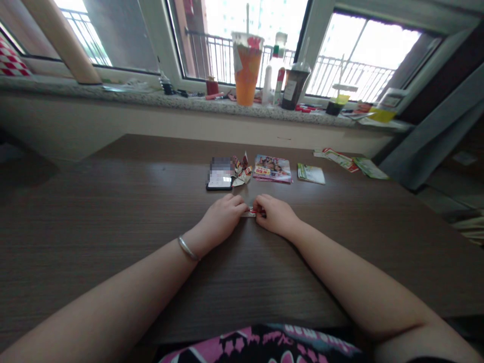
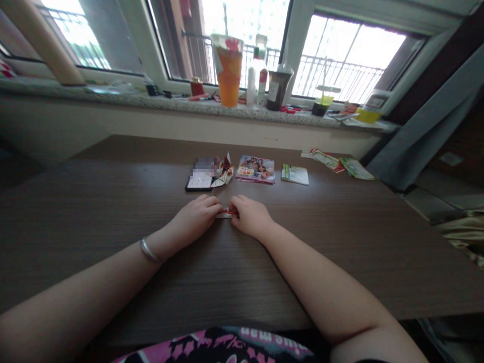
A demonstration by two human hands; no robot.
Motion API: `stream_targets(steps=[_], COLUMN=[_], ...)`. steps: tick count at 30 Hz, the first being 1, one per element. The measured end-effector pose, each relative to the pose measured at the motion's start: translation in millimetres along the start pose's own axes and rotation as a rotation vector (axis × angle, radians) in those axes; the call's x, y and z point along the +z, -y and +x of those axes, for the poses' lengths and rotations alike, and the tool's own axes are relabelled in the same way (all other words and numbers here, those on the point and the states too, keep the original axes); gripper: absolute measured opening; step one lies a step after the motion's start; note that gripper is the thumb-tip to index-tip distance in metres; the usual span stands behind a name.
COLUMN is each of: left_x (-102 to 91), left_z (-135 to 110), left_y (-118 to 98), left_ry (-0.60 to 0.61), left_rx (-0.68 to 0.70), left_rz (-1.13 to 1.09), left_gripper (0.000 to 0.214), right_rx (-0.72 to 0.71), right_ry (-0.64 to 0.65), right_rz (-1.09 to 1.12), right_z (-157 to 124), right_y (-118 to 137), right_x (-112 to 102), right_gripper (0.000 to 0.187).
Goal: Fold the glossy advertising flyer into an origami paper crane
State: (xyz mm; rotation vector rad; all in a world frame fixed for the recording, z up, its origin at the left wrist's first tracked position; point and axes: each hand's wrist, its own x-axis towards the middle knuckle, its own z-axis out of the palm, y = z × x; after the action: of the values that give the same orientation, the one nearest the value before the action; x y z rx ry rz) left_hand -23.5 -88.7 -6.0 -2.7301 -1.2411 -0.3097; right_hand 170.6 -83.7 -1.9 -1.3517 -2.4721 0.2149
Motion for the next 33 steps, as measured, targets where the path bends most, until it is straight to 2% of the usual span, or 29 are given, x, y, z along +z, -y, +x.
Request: stream_targets(steps=[6, 12, 19, 23, 28, 33], left_x=[-4.6, -10.3, -14.8, -13.0, -7.1, -10.3], left_z=[-2.1, -1.3, 4.0, 10.0, 18.8, 37.1], left_y=[0.1, 1.1, -0.8, 6.1, 16.7, 16.0], left_ry=[-0.001, 0.017, 0.068, 0.105, 0.037, 0.042], left_rx=[0.019, 0.012, 0.021, 0.048, 0.074, 0.039], left_rz=[-0.057, -0.107, -0.065, -0.036, -0.066, -0.032], left_gripper=[0.021, 0.018, 0.016, 0.016, 0.018, 0.017], right_rx=[-0.172, -0.233, -0.199, -0.189, -0.166, -0.212], right_ry=[-0.052, 0.011, 0.075, 0.093, 0.094, 0.116], right_rz=[-0.072, -0.132, -0.203, -0.223, -0.240, -0.235], right_z=[1.9, 0.4, 2.7, 7.0, 18.8, 30.0], right_y=[-0.5, 0.0, 0.5, 0.0, -3.5, -18.3], right_x=[0.2, -11.5, -16.9, -19.5, -22.3, -24.9], right_gripper=[0.018, 0.014, 0.025, 0.027, 0.028, 0.023])
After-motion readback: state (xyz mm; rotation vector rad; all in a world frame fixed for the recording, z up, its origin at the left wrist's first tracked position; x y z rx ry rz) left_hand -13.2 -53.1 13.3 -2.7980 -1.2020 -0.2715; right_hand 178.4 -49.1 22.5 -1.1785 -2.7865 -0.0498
